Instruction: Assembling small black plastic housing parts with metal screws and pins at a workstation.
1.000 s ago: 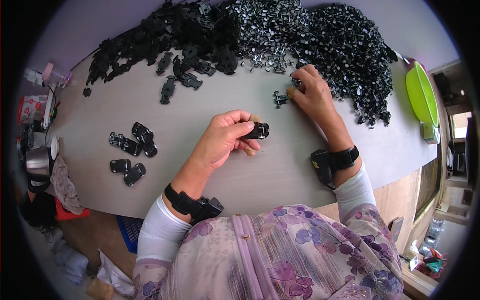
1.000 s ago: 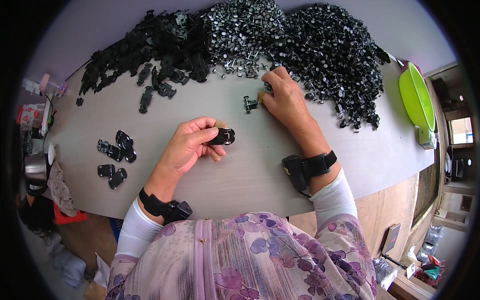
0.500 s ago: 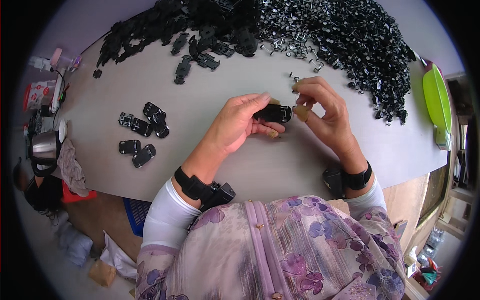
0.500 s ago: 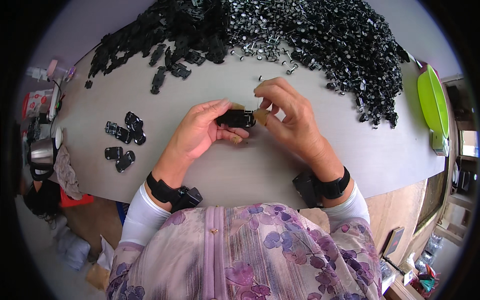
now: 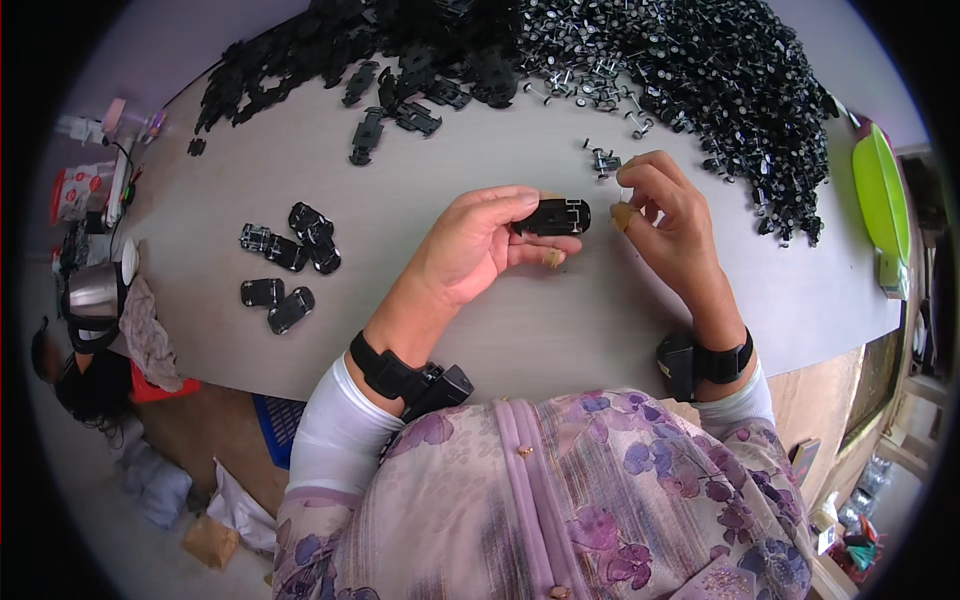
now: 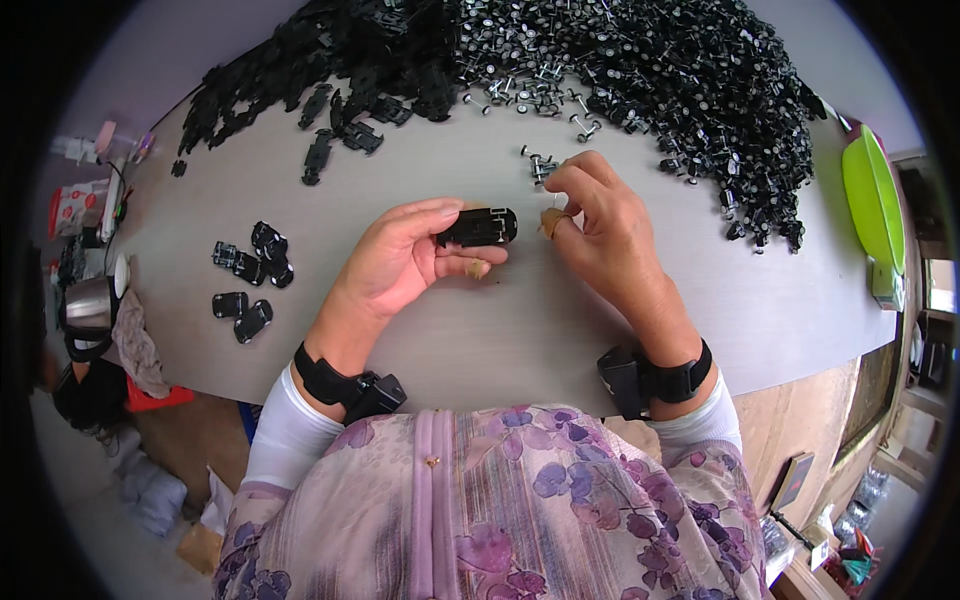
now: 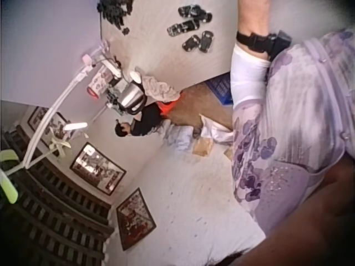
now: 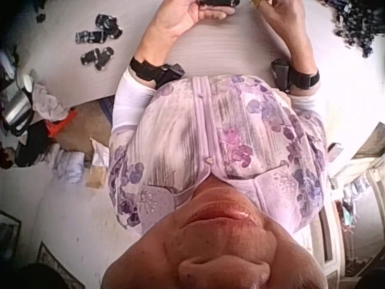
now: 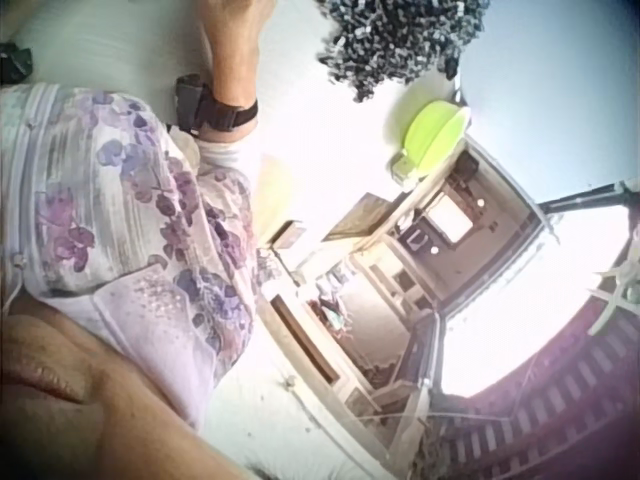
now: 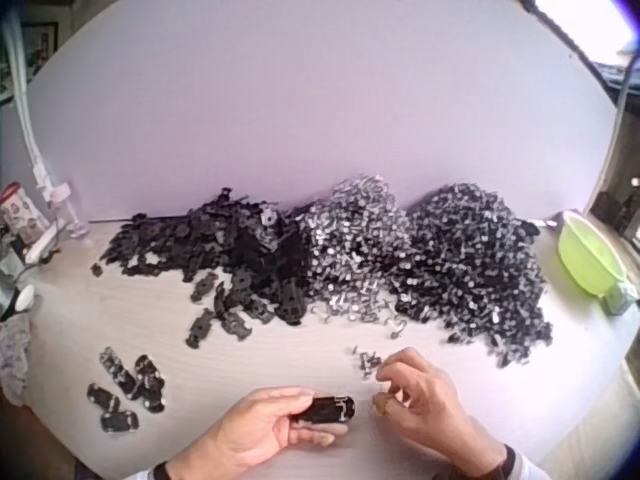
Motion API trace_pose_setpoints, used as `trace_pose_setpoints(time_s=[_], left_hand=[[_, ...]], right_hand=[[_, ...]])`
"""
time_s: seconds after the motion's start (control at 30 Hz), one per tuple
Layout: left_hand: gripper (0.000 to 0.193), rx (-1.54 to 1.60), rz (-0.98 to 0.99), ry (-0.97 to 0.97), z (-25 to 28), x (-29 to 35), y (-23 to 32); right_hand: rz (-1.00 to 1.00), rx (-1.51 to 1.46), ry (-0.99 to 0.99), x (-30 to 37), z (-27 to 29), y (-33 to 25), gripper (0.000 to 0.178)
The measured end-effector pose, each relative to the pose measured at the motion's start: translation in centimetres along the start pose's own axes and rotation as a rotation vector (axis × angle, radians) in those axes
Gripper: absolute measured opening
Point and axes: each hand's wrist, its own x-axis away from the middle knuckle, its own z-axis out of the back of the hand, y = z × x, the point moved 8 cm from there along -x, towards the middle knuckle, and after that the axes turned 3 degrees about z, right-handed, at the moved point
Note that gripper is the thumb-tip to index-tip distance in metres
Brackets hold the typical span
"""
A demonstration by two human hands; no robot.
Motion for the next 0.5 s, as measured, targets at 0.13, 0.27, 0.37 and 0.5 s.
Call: trace_pose_setpoints(time_s=[0.13, 0.27, 0.37, 0.5], left_hand=[[0.027, -0.027, -0.009, 0.014, 0.5, 0.1, 0.2], [0.027, -0.080, 0.025, -0.002, 0.1, -0.2, -0.3], [0.026, -0.130, 0.090, 0.002, -0.4, 0.1, -0.8], [0.033, -0.163, 0.044, -0.006, 0.2, 0.1, -0.7]], right_hand=[[0.000, -0.304, -0.030, -0.3, -1.5, -0.5, 0.024], [0.049, -0.058, 0.178, -1.5, 1.3, 3.3, 0.018], [-0.046, 0.115, 0.241, -1.9, 3.7, 5.8, 0.021], [-0.155, 0.460, 0.257, -1.1, 6.6, 6.9, 0.022]])
